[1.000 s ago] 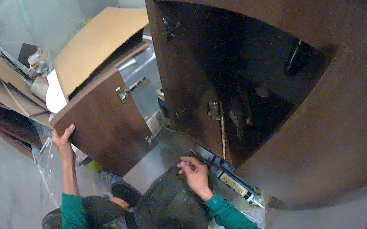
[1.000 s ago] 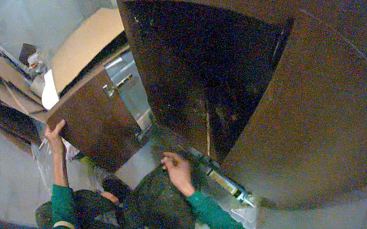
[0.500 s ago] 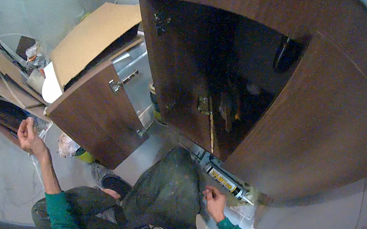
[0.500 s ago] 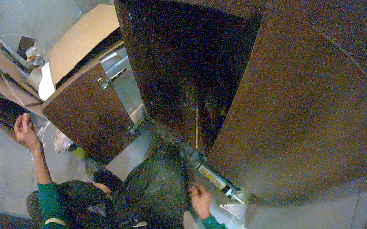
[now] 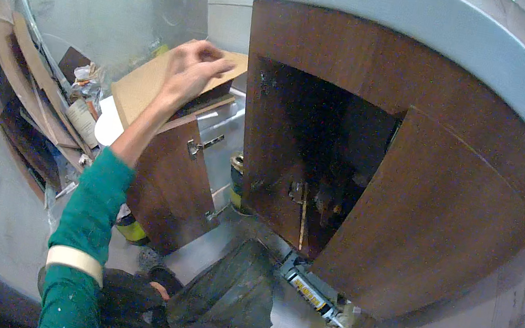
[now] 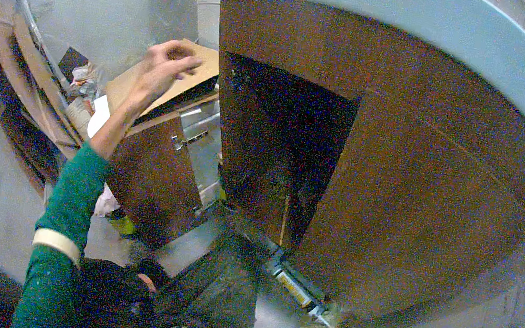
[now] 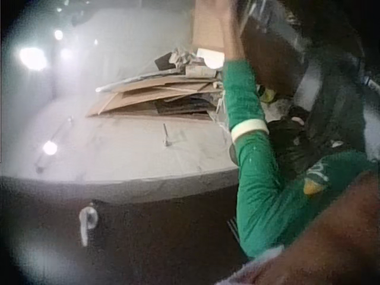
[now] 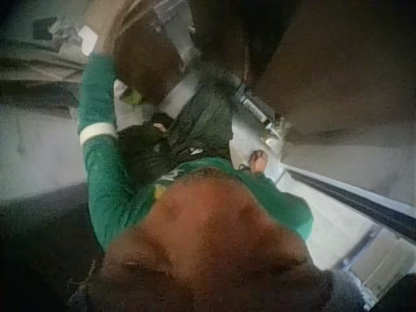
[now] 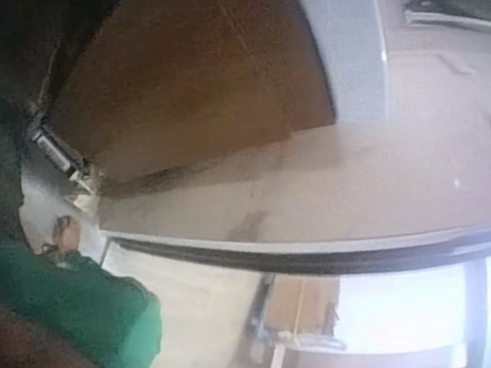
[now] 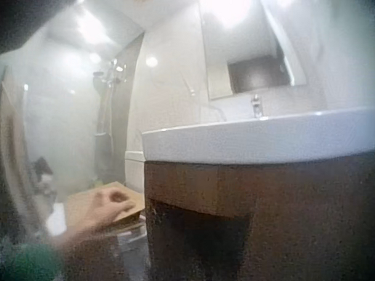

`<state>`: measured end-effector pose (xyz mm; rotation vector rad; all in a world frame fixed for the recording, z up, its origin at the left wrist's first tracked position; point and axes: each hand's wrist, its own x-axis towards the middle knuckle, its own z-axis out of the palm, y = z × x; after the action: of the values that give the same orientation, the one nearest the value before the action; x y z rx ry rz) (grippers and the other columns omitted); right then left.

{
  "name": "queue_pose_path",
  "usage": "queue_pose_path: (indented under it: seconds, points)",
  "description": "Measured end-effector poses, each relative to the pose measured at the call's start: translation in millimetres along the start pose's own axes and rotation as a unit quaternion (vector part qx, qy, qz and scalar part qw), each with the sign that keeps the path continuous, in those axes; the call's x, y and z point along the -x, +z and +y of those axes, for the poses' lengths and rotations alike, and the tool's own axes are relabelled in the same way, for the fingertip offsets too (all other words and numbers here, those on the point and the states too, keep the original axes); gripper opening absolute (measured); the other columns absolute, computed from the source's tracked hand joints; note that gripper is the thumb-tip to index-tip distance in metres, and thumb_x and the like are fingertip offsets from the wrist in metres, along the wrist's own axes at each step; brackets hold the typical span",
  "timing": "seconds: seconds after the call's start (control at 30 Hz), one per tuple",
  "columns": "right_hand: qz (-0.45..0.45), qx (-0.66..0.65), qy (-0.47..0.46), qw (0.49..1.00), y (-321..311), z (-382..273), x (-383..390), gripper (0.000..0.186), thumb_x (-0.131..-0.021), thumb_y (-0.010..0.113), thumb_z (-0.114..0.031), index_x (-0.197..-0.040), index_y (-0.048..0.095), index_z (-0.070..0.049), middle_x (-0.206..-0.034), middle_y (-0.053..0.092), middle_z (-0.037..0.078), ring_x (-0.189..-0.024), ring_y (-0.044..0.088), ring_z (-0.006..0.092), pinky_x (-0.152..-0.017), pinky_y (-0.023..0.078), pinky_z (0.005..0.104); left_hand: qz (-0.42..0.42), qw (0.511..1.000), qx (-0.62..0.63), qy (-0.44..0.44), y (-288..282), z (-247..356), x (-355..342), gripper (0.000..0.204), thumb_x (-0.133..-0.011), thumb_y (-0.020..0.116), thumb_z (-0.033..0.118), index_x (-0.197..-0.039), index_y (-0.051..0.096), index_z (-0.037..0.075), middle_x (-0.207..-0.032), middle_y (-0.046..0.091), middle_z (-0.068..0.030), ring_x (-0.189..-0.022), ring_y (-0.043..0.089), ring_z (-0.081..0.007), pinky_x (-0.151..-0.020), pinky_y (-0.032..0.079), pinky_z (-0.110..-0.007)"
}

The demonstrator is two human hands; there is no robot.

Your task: The person installs hinges on a cabinet door by hand, aligning and securing each hinge to the door and cabinet frame. The person repeatedly opens and closes the door to test alignment and fit.

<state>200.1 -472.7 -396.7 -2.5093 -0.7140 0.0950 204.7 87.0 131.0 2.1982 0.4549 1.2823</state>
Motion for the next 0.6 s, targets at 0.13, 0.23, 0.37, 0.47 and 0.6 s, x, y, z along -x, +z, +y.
queue_pose_path:
  seconds: [0.13, 0.23, 0.37, 0.47, 0.6]
  points:
    - [0.039, 0.016, -0.046, 0.998, 4, 8, 17, 0.027, -0.079, 0.058, -0.019, -0.103, 0.058, -0.007, -0.111, 0.053, 0.021, -0.103, 0.049, 0.0432, -0.087, 0.04, 0.0506, -0.082, 0.994, -0.046, -0.055, 40, 6, -33, 0.049, -0.067, 0.073, 0.034, -0.089, 0.067, -0.01, -0.086, 0.067, -0.0182, -0.081, 0.065, -0.0227, -0.075, 0.051, -0.033]
    - [0.07, 0.077, -0.007, 0.995, 23, 5, 4, 0.023, -0.07, 0.061, -0.023, -0.089, 0.06, -0.009, -0.102, 0.052, 0.017, -0.1, 0.047, 0.0379, -0.083, 0.039, 0.0492, -0.073, 0.992, -0.054, -0.085, 58, 3, -45, 0.042, -0.071, 0.07, 0.031, -0.087, 0.068, -0.007, -0.083, 0.068, -0.0186, -0.082, 0.065, -0.0238, -0.075, 0.051, -0.034]
    - [0.056, 0.124, 0.001, 0.991, 51, 2, -19, 0.025, -0.066, 0.061, -0.028, -0.087, 0.06, -0.013, -0.101, 0.05, 0.013, -0.102, 0.044, 0.0358, -0.083, 0.035, 0.0501, -0.045, 0.987, -0.145, -0.059, 66, -4, -57, 0.033, -0.075, 0.065, 0.026, -0.086, 0.07, -0.005, -0.082, 0.068, -0.0182, -0.083, 0.066, -0.0257, -0.078, 0.051, -0.037]
    - [0.027, 0.099, 0.027, 0.994, 57, 3, -24, 0.025, -0.069, 0.06, -0.026, -0.091, 0.059, -0.015, -0.103, 0.05, 0.013, -0.101, 0.044, 0.0354, -0.084, 0.035, 0.0496, -0.021, 0.976, -0.203, -0.071, 65, -11, -60, 0.032, -0.076, 0.065, 0.026, -0.087, 0.07, -0.004, -0.087, 0.069, -0.0185, -0.077, 0.068, -0.0253, -0.081, 0.051, -0.037]
    - [0.037, 0.133, 0.014, 0.99, 50, -6, -24, 0.025, -0.071, 0.06, -0.026, -0.093, 0.057, -0.015, -0.104, 0.05, 0.011, -0.101, 0.044, 0.0344, -0.084, 0.035, 0.0488, -0.115, 0.925, -0.35, 0.091, 63, -22, -63, 0.027, -0.078, 0.063, 0.026, -0.085, 0.071, 0.0, -0.084, 0.069, -0.0157, -0.071, 0.068, -0.025, -0.075, 0.052, -0.037]
